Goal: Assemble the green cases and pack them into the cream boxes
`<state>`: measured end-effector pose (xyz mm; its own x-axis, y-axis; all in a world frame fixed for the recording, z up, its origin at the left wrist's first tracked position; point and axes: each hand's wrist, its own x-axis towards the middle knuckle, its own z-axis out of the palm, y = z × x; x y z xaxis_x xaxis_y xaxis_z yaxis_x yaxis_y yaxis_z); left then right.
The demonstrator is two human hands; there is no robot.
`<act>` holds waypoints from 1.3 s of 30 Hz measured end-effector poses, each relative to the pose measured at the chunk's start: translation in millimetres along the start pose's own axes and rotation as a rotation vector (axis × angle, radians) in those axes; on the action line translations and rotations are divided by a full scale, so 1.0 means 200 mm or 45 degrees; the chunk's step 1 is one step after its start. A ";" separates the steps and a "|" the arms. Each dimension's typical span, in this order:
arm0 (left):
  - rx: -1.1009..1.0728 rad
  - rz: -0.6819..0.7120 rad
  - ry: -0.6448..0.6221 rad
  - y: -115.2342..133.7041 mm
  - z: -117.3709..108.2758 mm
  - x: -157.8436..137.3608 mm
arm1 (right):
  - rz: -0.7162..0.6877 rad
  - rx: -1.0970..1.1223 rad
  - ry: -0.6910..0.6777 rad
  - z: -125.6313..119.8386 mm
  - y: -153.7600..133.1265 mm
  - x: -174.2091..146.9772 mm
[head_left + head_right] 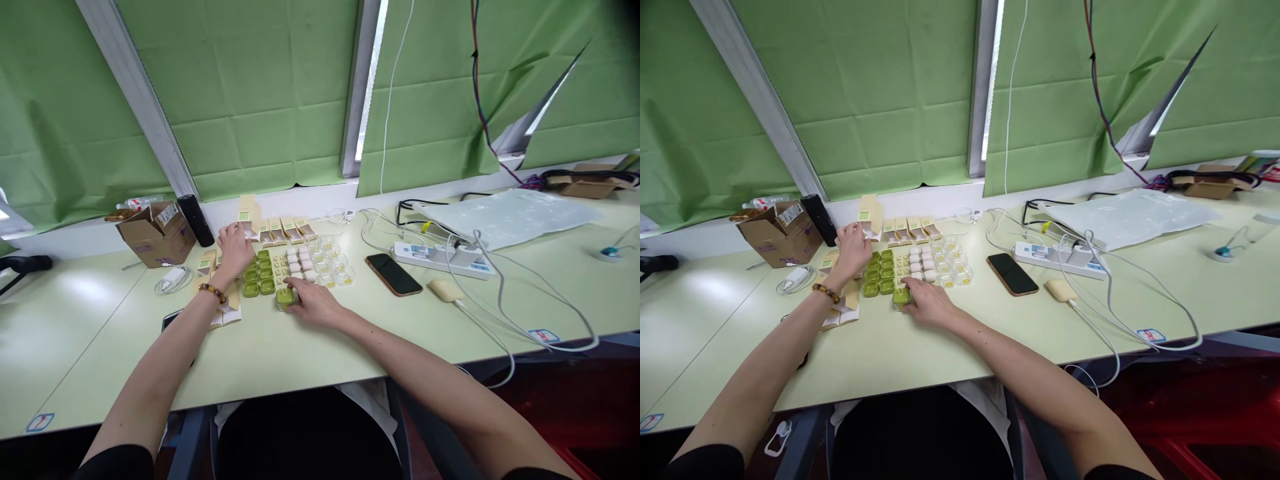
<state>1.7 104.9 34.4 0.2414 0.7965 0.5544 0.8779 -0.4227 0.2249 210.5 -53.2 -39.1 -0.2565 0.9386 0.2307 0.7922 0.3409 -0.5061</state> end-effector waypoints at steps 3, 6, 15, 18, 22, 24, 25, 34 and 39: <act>-0.080 0.137 0.091 0.09 -0.07 -0.19 | 0.050 -0.016 -0.025 -0.05 0.01 -0.02; -0.139 0.208 0.109 0.16 -0.12 -0.36 | 0.047 0.022 -0.062 -0.13 0.02 -0.04; -0.158 0.274 0.280 0.26 -0.17 -0.55 | -0.030 0.935 0.382 -0.28 -0.01 0.09; -0.043 0.347 0.331 0.26 -0.14 -0.59 | -0.017 1.223 0.400 -0.25 -0.09 0.18; 0.137 0.467 0.400 0.26 -0.12 -0.64 | -0.002 1.394 0.453 -0.20 -0.19 0.23; 0.168 0.514 0.419 0.26 -0.11 -0.65 | 0.029 1.427 0.506 -0.17 -0.20 0.24; 0.164 0.540 0.419 0.26 -0.11 -0.66 | 0.053 1.447 0.521 -0.17 -0.19 0.24; -0.379 0.680 0.529 0.23 -0.13 -0.68 | -0.151 1.953 0.173 -0.21 -0.05 0.16; -0.439 0.688 0.559 0.18 -0.08 -0.65 | -0.151 2.047 0.024 -0.24 0.02 0.14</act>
<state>-5.1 -20.9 -17.3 0.3504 0.2278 0.9085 0.4892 -0.8717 0.0299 232.6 -27.8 5.5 -0.2547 0.9076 0.3339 -0.6062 0.1192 -0.7863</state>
